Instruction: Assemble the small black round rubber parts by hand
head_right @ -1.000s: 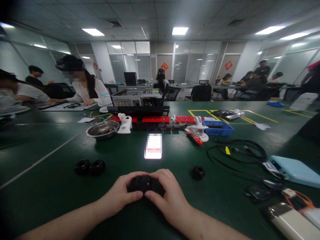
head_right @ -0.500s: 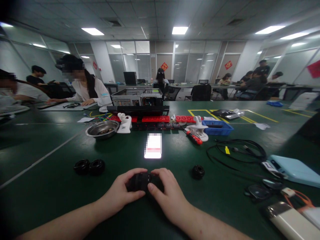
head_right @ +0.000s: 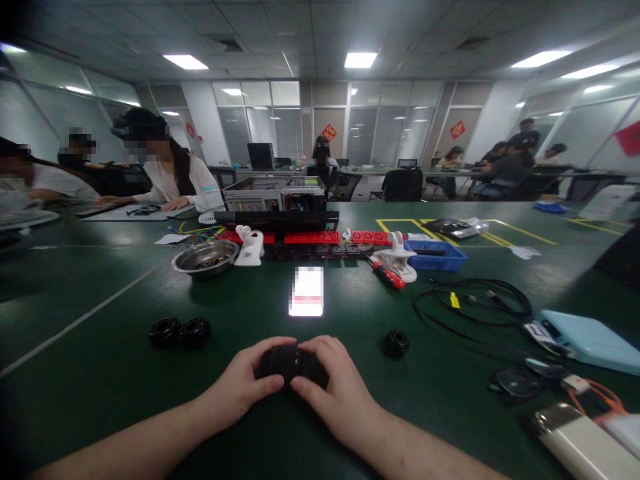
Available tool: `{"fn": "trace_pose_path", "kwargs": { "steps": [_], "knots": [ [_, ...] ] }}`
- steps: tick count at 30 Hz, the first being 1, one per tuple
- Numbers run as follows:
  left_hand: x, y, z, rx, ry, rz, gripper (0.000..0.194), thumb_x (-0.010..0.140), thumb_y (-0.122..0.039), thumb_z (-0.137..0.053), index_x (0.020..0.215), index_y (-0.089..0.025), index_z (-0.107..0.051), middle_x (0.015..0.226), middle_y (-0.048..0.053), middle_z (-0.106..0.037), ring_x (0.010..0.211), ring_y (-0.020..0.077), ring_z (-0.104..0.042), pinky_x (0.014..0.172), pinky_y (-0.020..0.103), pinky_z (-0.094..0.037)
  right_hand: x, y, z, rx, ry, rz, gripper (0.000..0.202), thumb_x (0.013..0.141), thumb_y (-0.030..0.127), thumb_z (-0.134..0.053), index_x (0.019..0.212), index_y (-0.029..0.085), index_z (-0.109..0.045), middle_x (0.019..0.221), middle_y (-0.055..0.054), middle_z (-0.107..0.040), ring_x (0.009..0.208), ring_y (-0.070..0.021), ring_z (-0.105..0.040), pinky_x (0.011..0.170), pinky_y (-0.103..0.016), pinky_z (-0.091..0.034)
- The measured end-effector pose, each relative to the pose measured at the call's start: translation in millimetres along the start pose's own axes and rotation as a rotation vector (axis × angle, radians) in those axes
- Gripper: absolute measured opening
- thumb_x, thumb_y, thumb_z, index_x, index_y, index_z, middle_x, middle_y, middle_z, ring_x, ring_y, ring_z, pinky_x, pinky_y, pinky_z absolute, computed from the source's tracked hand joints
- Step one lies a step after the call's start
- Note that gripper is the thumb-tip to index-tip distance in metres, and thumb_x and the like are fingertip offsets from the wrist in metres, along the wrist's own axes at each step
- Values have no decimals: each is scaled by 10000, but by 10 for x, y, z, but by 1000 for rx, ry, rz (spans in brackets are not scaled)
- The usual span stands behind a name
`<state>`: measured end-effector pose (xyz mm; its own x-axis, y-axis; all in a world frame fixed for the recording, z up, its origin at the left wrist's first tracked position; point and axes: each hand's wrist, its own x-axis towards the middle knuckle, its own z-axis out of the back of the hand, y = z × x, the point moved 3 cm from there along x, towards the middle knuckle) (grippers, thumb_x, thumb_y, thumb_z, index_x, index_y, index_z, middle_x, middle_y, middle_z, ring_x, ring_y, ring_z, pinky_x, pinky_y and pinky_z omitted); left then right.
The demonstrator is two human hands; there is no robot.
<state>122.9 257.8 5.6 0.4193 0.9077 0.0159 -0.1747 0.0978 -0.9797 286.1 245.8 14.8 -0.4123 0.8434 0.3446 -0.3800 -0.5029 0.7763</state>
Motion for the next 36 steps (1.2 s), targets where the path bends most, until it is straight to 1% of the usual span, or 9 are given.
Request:
{"fn": "trace_pose_path", "kwargs": {
  "steps": [3,6,10,13,17,21,30,34,36],
  "knots": [
    [7,7,6,-44,19,-18,408,677,-383,-605,1014,-159,-547,961,59,-609,905,216,-549,794,319,-425,-29,67,8,-61,12,57,348,764,231,-559,1098,210,-463,1042,-67,-481,973,-193,-449,846,-345,-390],
    [1,-16,-2,-12,7,12,396,648,-351,-638,980,-151,-555,914,52,-613,847,207,-561,752,309,-439,-63,87,-1,-128,11,57,410,743,195,-567,1130,215,-433,1082,-67,-461,1008,-193,-432,876,-348,-376],
    [-13,-46,-25,103,-16,-9,441,604,-239,-676,1023,-185,-547,1004,46,-599,916,206,-550,815,317,-425,-84,33,-11,-85,-19,13,507,750,287,-563,1203,206,-348,1131,-79,-436,1033,-204,-425,892,-366,-370],
    [-17,-48,-27,161,-42,-14,476,585,-212,-682,1040,-199,-545,1033,43,-594,930,207,-550,821,317,-426,-69,-14,1,-48,-45,-28,450,809,361,-479,1204,187,-354,1103,-89,-453,1020,-209,-431,881,-377,-371],
    [-19,-72,-23,169,-57,14,476,590,-209,-678,1046,-197,-543,1045,44,-590,948,203,-544,834,313,-424,-26,-29,-5,-85,7,-68,263,867,355,-381,1000,173,-516,1008,-80,-494,954,-199,-450,840,-358,-382],
    [-21,-72,-26,179,-46,12,485,584,-204,-686,1049,-205,-545,1041,38,-589,946,198,-544,837,309,-422,3,-28,-18,-106,31,-91,246,879,329,-361,885,161,-542,931,-73,-515,889,-189,-460,802,-348,-385],
    [-22,-50,-19,198,-3,38,501,607,-247,-685,1081,-218,-527,1057,27,-581,959,193,-534,839,298,-410,-2,-27,-32,-118,43,-97,200,860,300,-407,867,158,-547,911,-70,-517,861,-188,-458,776,-345,-389],
    [-10,-43,-4,121,13,40,476,656,-314,-645,1093,-185,-509,1043,50,-585,940,200,-544,822,305,-417,-6,-2,-18,-100,40,-61,175,834,277,-455,939,161,-534,958,-73,-504,896,-188,-456,796,-343,-394],
    [-2,-38,6,73,21,13,430,683,-343,-612,1065,-167,-523,1018,57,-593,928,202,-546,816,305,-416,-14,28,-9,-89,45,-12,234,809,254,-499,1028,173,-507,1006,-70,-488,940,-186,-445,828,-336,-389]
  ]
}}
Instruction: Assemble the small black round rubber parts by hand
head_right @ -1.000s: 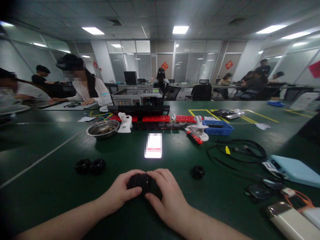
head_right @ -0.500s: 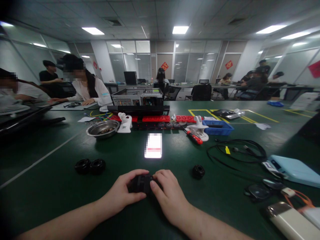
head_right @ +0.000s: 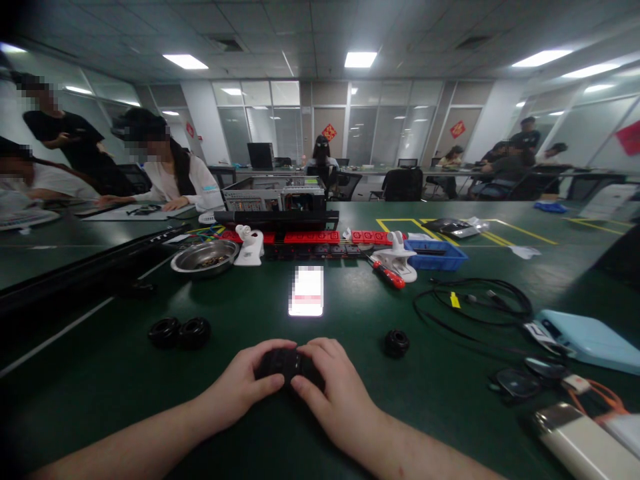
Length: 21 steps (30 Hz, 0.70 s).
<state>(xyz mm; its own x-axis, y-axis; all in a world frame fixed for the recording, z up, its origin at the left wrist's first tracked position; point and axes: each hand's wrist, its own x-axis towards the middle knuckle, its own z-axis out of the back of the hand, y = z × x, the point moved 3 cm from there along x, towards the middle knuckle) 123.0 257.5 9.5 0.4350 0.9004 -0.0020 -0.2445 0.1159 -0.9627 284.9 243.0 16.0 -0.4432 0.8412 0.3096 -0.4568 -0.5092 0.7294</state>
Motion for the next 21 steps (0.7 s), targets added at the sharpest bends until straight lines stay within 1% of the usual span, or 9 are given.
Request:
{"fn": "trace_pose_path", "kwargs": {
  "steps": [3,5,8,10,14,16,21],
  "knots": [
    [6,7,5,-44,11,-7,374,696,-363,-591,999,-148,-549,943,54,-609,873,200,-556,770,299,-428,-29,39,7,-10,-1,58,378,783,203,-528,1149,212,-435,1086,-61,-450,1007,-178,-420,877,-326,-369],
    [2,-3,4,-35,-2,9,363,683,-352,-604,977,-144,-556,912,50,-612,843,198,-560,741,295,-434,-50,41,0,-12,-10,69,414,770,185,-534,1165,233,-415,1119,-54,-432,1037,-178,-406,901,-330,-353],
    [-16,-56,-13,2,-6,28,384,653,-303,-635,997,-153,-552,935,47,-611,848,196,-563,743,293,-436,-61,-8,-14,54,-45,30,464,762,244,-548,1190,231,-370,1136,-58,-427,1048,-189,-408,907,-346,-350],
    [-29,-93,-26,40,-3,40,409,634,-253,-650,1020,-164,-547,970,47,-607,866,194,-563,758,293,-434,-49,-65,-16,113,-80,-25,454,788,312,-514,1202,217,-352,1110,-66,-447,1028,-193,-426,891,-356,-361],
    [-33,-116,-30,99,-41,31,457,606,-196,-666,1045,-179,-541,1036,44,-591,935,190,-546,823,299,-415,-10,-144,-26,136,-71,-111,331,830,379,-442,1101,189,-450,1042,-69,-494,985,-197,-455,859,-355,-376],
    [-28,-101,-30,105,-53,22,472,599,-190,-671,1052,-190,-539,1049,37,-588,956,188,-540,844,298,-408,-2,-147,-30,129,-56,-117,308,837,386,-434,1066,184,-472,1029,-67,-502,974,-194,-460,849,-347,-380],
    [-22,-82,-36,106,-64,30,472,600,-187,-671,1052,-196,-539,1053,35,-588,962,187,-540,850,298,-410,-7,-114,-25,114,-63,-96,299,851,394,-407,1050,183,-477,1004,-64,-503,954,-187,-459,836,-336,-380]
  ]
}}
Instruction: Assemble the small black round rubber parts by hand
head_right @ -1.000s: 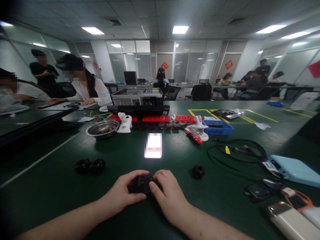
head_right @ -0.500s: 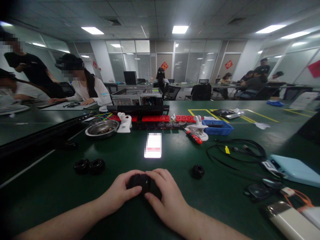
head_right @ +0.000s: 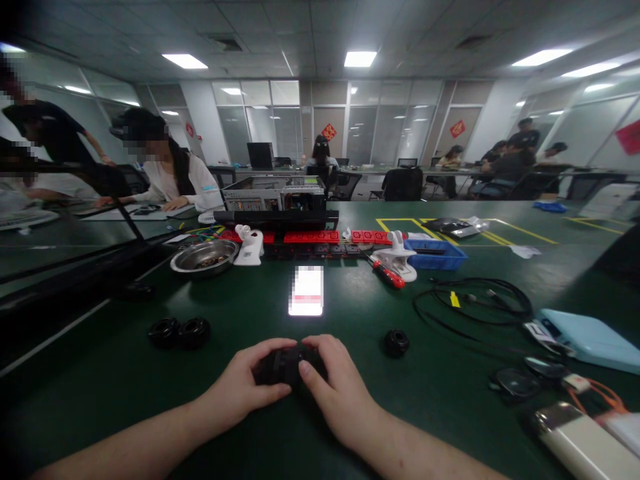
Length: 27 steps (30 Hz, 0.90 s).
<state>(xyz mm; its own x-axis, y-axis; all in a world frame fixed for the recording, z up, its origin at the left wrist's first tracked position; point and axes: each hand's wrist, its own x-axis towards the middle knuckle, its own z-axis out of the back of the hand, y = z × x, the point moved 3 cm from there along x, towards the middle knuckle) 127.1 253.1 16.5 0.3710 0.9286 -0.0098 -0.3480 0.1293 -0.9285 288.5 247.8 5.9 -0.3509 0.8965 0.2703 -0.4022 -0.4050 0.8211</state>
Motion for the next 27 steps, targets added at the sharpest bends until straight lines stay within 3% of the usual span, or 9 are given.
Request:
{"fn": "trace_pose_path", "kwargs": {
  "steps": [7,10,17,19,23,27],
  "knots": [
    [16,87,-6,-26,-18,-17,498,591,-201,-688,1065,-209,-535,1050,31,-582,955,189,-540,837,291,-417,44,21,2,-25,23,23,220,843,354,-428,851,166,-542,885,-58,-519,850,-182,-477,766,-326,-398],
    [30,142,0,-71,7,-30,509,603,-274,-692,1080,-208,-525,1056,40,-579,954,202,-540,832,302,-418,44,43,9,11,22,61,192,809,315,-491,918,168,-548,925,-62,-517,885,-185,-480,791,-330,-401],
    [14,83,22,-166,121,-130,517,706,-529,-516,1080,-172,-522,1030,73,-594,943,222,-541,829,338,-417,-65,175,42,-41,27,181,381,790,227,-524,1162,232,-443,1114,-70,-443,1034,-191,-435,885,-334,-379],
    [8,57,34,-53,116,-147,589,681,-599,-480,1101,-187,-518,1087,84,-574,1012,245,-504,925,409,-338,-83,194,55,-65,13,205,385,799,239,-508,1176,229,-428,1153,-75,-420,1064,-197,-419,905,-335,-369],
    [12,4,30,303,121,-162,634,652,-616,-496,1170,-251,-480,1252,78,-475,1207,275,-325,1022,519,-35,-85,227,53,-104,41,245,367,812,228,-475,1172,210,-407,1137,-70,-465,1048,-178,-440,904,-316,-374],
    [-2,-31,-36,570,229,-143,557,660,-570,-536,1137,-282,-510,1315,71,-401,1248,280,-263,1004,558,-39,-81,282,6,-155,153,253,397,758,185,-523,1145,193,-437,1124,-54,-497,1039,-168,-449,908,-299,-364]
  ]
}}
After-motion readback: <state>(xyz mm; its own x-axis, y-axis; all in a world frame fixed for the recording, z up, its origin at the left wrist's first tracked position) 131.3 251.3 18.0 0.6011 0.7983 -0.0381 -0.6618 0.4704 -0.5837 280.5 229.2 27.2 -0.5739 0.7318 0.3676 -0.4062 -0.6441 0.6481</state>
